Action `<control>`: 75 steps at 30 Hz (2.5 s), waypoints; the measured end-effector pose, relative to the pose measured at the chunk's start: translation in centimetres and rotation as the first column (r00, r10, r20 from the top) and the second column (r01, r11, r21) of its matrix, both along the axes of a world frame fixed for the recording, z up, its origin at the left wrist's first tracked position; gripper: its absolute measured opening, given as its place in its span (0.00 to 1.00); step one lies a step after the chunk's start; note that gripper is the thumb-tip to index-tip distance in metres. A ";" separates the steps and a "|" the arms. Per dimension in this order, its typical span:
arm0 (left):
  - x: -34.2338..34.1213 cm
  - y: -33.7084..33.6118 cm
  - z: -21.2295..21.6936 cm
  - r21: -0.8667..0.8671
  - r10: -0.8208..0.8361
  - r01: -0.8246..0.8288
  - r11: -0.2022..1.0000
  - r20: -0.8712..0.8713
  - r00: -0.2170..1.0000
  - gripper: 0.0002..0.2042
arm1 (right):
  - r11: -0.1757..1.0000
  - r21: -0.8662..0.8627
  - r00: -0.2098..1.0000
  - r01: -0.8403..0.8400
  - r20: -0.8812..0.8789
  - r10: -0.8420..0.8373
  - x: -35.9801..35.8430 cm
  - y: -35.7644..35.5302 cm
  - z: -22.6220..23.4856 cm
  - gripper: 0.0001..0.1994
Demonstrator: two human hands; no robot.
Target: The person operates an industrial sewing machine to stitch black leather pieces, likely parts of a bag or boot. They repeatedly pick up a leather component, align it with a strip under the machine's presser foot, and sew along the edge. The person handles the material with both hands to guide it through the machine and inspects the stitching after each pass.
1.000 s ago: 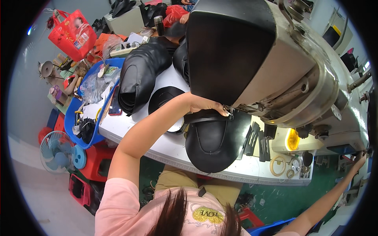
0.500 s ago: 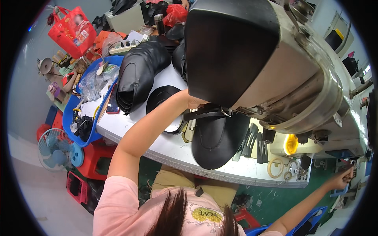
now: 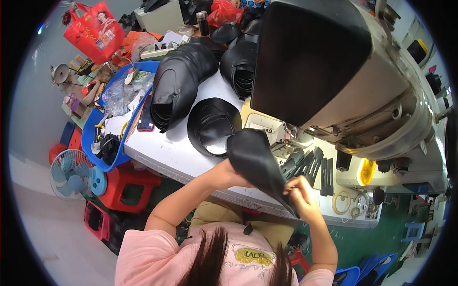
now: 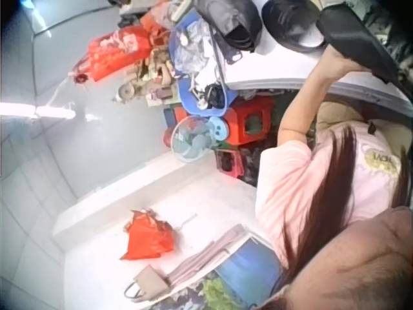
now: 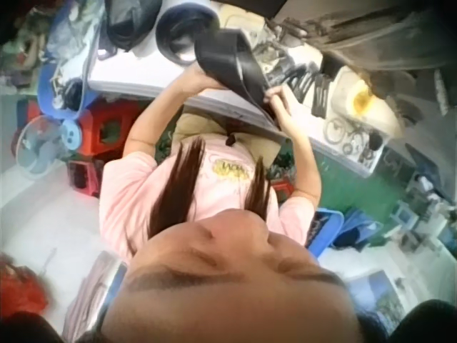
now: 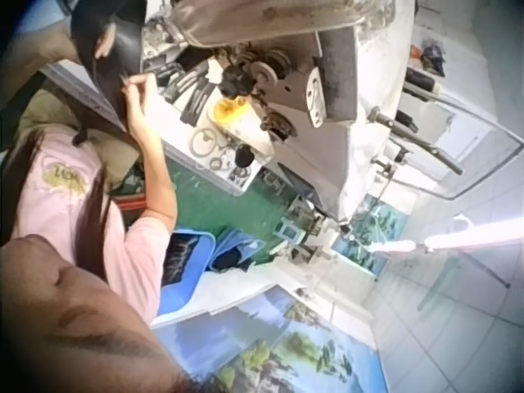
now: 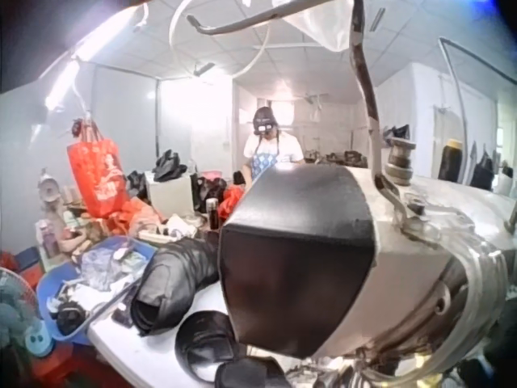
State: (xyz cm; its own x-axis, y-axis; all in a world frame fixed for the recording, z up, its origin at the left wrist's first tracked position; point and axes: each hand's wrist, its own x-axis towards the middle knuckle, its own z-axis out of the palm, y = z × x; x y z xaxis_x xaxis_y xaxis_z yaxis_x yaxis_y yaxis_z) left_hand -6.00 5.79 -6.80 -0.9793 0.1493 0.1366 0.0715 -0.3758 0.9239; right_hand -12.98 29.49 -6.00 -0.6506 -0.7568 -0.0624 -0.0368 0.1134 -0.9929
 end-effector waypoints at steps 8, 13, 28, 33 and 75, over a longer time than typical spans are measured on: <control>-0.4 -0.8 0.6 -0.141 -0.063 0.004 0.990 -0.421 0.905 0.07 | 0.978 -0.054 0.979 -0.200 -0.047 0.197 1.0 -3.2 1.9 0.07; -0.1 -1.0 0.8 -0.123 -0.048 -0.006 0.992 -0.430 0.901 0.05 | 0.992 0.020 0.970 -0.128 -0.204 0.130 1.2 -3.9 2.8 0.07; 5.7 3.3 -0.8 -0.106 0.073 -0.015 0.994 0.567 0.821 0.18 | 0.760 -0.359 0.827 0.542 0.066 -0.558 -0.3 -1.6 0.5 0.09; 6.9 5.3 -0.9 0.293 0.266 -0.434 0.852 0.470 0.841 0.17 | 0.779 -0.359 0.760 0.514 -0.231 -0.608 0.8 -2.7 1.4 0.17; 6.2 6.2 0.2 0.523 0.191 -0.450 0.724 0.474 0.860 0.17 | 0.900 -0.266 0.787 0.346 0.604 -0.124 2.5 -3.5 -1.5 0.26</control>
State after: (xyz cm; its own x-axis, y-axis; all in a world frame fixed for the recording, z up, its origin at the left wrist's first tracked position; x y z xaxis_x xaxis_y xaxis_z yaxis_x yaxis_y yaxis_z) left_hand 0.25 12.02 -6.64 -0.9421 -0.1696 -0.2894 0.0058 -0.8709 0.4915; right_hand -10.51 25.96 -7.53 -0.7421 -0.6266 -0.2381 0.5169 -0.3088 -0.7984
